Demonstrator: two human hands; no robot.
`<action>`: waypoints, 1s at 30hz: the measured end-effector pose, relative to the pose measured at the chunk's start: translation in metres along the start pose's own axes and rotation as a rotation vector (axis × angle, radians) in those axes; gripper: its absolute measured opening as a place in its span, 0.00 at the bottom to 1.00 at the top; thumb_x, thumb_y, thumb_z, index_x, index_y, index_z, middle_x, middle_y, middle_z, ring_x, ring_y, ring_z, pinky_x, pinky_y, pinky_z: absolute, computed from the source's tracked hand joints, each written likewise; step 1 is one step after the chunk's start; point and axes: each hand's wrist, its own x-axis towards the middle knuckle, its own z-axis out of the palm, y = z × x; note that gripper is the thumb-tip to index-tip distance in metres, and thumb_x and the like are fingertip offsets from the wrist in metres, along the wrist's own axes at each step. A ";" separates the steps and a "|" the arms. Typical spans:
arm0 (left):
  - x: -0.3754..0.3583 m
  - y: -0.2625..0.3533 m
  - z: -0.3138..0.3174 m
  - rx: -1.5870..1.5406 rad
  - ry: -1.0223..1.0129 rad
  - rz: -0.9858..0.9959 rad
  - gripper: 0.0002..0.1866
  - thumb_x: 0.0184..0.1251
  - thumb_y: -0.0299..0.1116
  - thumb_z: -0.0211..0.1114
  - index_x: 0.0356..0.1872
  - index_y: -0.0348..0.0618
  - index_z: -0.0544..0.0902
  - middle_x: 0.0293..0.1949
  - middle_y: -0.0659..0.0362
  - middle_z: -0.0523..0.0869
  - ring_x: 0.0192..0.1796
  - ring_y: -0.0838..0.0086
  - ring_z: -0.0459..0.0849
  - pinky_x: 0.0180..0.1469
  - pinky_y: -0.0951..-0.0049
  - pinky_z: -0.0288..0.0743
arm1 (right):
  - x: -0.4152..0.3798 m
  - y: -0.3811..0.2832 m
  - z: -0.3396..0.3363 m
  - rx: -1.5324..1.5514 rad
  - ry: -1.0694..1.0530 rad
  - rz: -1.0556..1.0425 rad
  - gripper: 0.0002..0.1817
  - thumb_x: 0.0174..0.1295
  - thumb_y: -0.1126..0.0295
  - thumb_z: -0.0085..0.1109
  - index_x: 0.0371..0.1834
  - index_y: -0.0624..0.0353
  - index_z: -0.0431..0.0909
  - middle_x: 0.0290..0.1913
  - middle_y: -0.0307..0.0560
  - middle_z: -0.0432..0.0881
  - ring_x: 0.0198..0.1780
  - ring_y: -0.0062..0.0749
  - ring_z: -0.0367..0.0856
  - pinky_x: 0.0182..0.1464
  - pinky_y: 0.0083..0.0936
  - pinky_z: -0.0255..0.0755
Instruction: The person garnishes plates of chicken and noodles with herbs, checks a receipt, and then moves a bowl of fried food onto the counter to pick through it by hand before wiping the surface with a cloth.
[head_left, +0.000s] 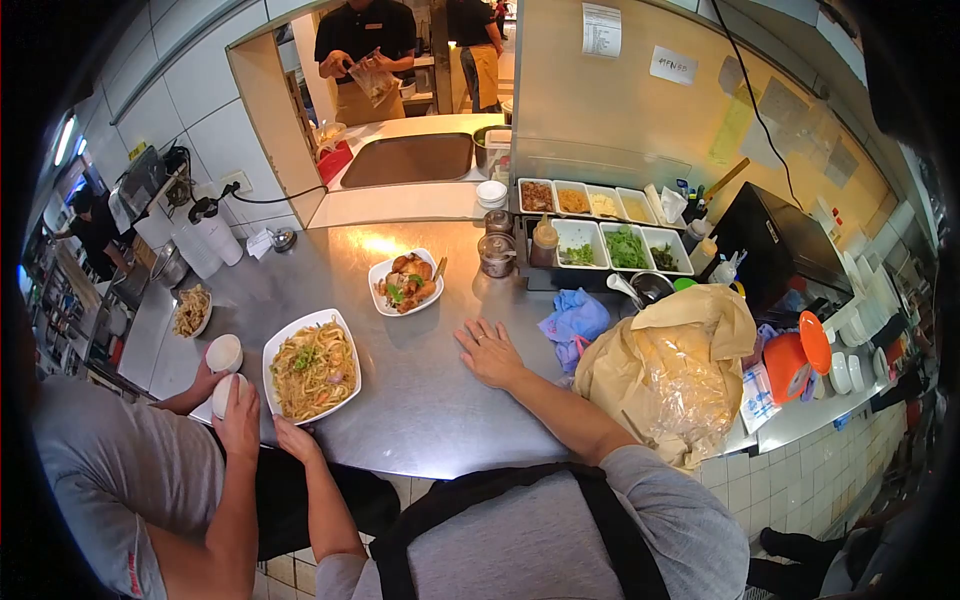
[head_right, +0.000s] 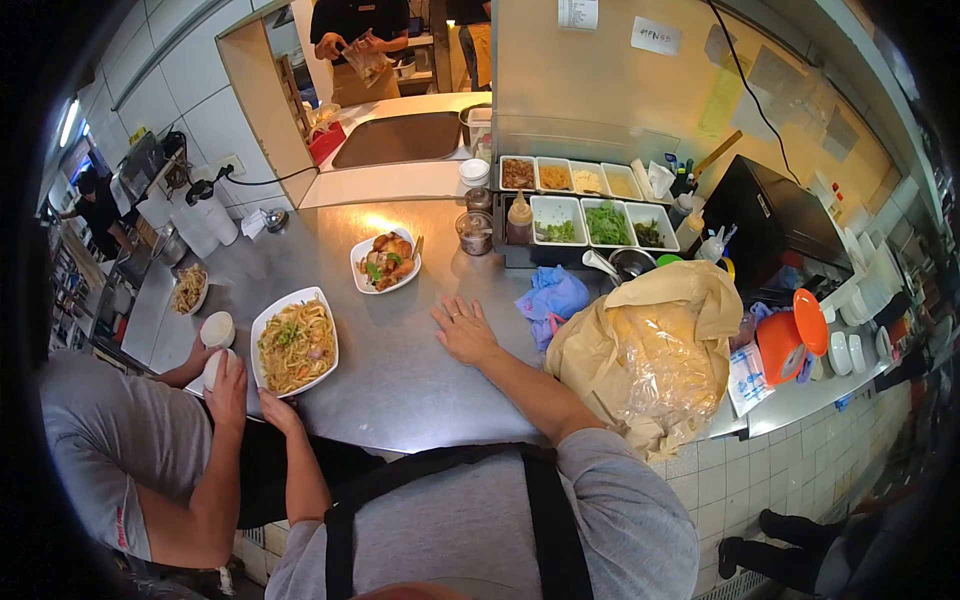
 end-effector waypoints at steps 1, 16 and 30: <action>0.003 -0.004 -0.001 0.002 -0.003 0.001 0.31 0.71 0.51 0.40 0.41 0.27 0.77 0.26 0.50 0.80 0.19 0.69 0.74 0.18 0.74 0.67 | 0.000 -0.001 0.000 0.002 0.000 0.003 0.27 0.66 0.56 0.42 0.67 0.49 0.59 0.70 0.50 0.55 0.72 0.46 0.50 0.68 0.52 0.45; 0.046 0.015 0.029 0.059 -0.148 -0.056 0.29 0.71 0.50 0.40 0.36 0.30 0.78 0.18 0.53 0.78 0.15 0.71 0.74 0.16 0.73 0.69 | -0.002 -0.009 -0.012 0.065 0.118 0.012 0.24 0.61 0.60 0.51 0.61 0.50 0.67 0.65 0.50 0.64 0.68 0.44 0.58 0.67 0.49 0.50; 0.048 0.012 0.050 -0.110 -0.375 0.122 0.23 0.73 0.47 0.43 0.40 0.35 0.76 0.21 0.57 0.76 0.19 0.76 0.73 0.21 0.76 0.66 | 0.009 0.017 -0.017 0.025 0.128 0.263 0.25 0.61 0.55 0.50 0.60 0.50 0.68 0.66 0.49 0.63 0.70 0.41 0.55 0.69 0.46 0.46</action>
